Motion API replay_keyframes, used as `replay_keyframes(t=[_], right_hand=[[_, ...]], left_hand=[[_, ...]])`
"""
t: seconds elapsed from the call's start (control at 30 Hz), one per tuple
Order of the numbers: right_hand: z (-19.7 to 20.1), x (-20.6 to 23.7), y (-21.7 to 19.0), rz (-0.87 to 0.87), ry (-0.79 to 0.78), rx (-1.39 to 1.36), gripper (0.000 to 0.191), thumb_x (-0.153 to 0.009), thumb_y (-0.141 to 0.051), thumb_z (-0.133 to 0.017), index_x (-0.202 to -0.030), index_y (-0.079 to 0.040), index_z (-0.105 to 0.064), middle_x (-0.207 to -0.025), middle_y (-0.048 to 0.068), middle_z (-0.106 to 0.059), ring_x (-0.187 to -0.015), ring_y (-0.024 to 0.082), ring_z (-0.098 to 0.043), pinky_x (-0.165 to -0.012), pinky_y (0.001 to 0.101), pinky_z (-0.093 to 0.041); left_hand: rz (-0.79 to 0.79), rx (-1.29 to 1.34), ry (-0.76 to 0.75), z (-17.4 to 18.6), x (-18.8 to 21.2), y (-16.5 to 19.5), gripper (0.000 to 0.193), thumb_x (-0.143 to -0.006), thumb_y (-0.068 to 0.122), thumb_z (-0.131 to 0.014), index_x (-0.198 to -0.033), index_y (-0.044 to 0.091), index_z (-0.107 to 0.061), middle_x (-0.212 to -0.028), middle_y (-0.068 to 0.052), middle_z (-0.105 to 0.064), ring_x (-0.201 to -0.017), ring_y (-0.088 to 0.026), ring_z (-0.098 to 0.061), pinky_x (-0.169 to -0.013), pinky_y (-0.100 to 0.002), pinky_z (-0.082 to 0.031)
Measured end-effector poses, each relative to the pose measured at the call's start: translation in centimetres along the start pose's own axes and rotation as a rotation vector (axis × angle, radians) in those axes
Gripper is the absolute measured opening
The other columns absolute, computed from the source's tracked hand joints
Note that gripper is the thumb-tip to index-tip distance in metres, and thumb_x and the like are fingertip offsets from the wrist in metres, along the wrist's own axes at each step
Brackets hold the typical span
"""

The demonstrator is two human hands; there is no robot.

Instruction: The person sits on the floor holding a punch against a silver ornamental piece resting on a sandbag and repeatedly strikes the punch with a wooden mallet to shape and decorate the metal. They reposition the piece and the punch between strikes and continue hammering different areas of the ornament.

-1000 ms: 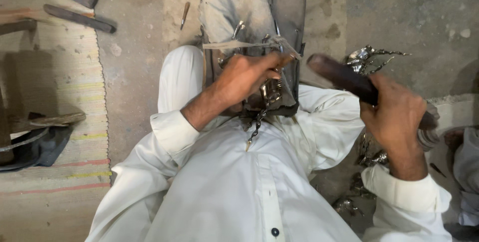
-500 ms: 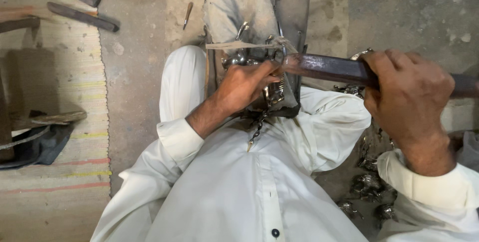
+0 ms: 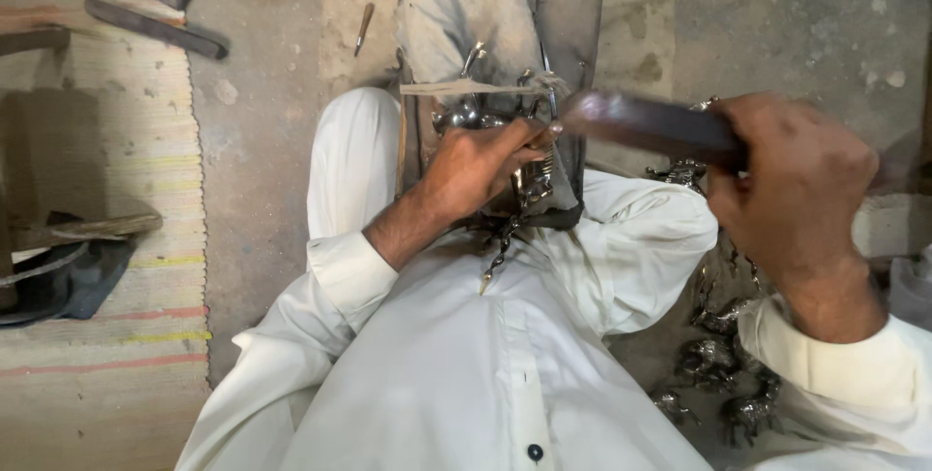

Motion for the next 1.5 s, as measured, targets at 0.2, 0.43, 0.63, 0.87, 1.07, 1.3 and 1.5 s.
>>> replay_keyframes(t=[0.2,0.43,0.63,0.87,1.07,1.3,1.5], right_hand=[[-0.7,1.5,0.6,-0.047,-0.007,-0.009,0.031,-0.078,-0.008,-0.080,-0.107,-0.008,-0.069,-0.090,0.011,-0.069,-0.080,0.032,-0.068,-0.069,0.0403,-0.050],[-1.9,3.3,1.8,-0.143,-0.044,-0.046,0.034,-0.078,-0.005,-0.082,-0.108,-0.005,-0.067,-0.087,0.014,-0.068,-0.078,0.034,-0.067,-0.068,0.0428,-0.051],[-2.8,4.4,2.5,-0.198,-0.029,-0.118,0.032,-0.085,-0.008,-0.080,-0.112,-0.006,-0.063,-0.091,0.013,-0.068,-0.080,0.032,-0.068,-0.071,0.0398,-0.052],[-3.9,5.7,2.6,-0.258,0.039,-0.308,0.040,-0.081,-0.005,-0.079,-0.118,-0.001,-0.063,-0.090,0.019,-0.066,-0.079,0.039,-0.066,-0.071,0.0451,-0.052],[-4.8,6.9,2.6,-0.396,-0.014,-0.428,0.031,-0.091,-0.008,-0.075,-0.120,-0.004,-0.064,-0.097,0.015,-0.068,-0.083,0.031,-0.070,-0.074,0.0393,-0.054],[-5.6,7.9,2.4,-0.437,-0.005,-0.323,0.031,-0.086,-0.007,-0.074,-0.116,-0.008,-0.064,-0.094,0.014,-0.068,-0.084,0.035,-0.068,-0.076,0.0429,-0.052],[-5.9,8.0,2.1,-0.322,-0.123,-0.094,0.041,-0.077,-0.004,-0.078,-0.117,-0.008,-0.067,-0.095,0.016,-0.070,-0.086,0.040,-0.068,-0.074,0.0477,-0.051]], left_hand=[[0.003,-0.084,-0.113,-0.2,-0.8,-0.1,0.039,-0.089,0.000,-0.071,-0.126,0.010,-0.063,-0.102,-0.010,-0.078,-0.086,-0.026,-0.077,-0.070,-0.037,-0.061],[0.050,-0.035,-0.216,0.1,-1.8,-0.1,0.041,-0.088,0.003,-0.064,-0.127,0.013,-0.062,-0.101,-0.006,-0.079,-0.092,-0.026,-0.078,-0.070,-0.039,-0.061],[0.013,-0.084,-0.251,0.2,-2.2,0.1,0.038,-0.091,0.008,-0.065,-0.128,0.014,-0.062,-0.096,-0.006,-0.078,-0.086,-0.028,-0.077,-0.070,-0.041,-0.059],[-0.031,-0.114,-0.304,0.1,-2.6,-0.1,0.042,-0.089,0.008,-0.064,-0.131,0.013,-0.062,-0.093,-0.004,-0.079,-0.080,-0.027,-0.076,-0.066,-0.040,-0.058],[-0.090,-0.102,-0.320,-0.1,-3.0,-0.1,0.040,-0.089,0.010,-0.064,-0.129,0.013,-0.062,-0.094,-0.005,-0.079,-0.082,-0.028,-0.076,-0.067,-0.040,-0.060],[-0.063,-0.145,-0.398,-0.3,-3.5,0.1,0.033,-0.090,0.012,-0.064,-0.123,0.012,-0.063,-0.087,-0.007,-0.079,-0.077,-0.031,-0.076,-0.064,-0.045,-0.059],[-0.084,-0.069,-0.324,0.8,-3.0,0.4,0.048,-0.090,0.000,-0.063,-0.136,0.015,-0.062,-0.093,-0.009,-0.079,-0.083,-0.028,-0.077,-0.067,-0.040,-0.060]])
Point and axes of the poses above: each hand's wrist, its own x-axis away from the middle knuckle, its own z-axis out of the back of the hand, y = z × x, the point moved 2 cm from there along -x, towards the middle knuckle
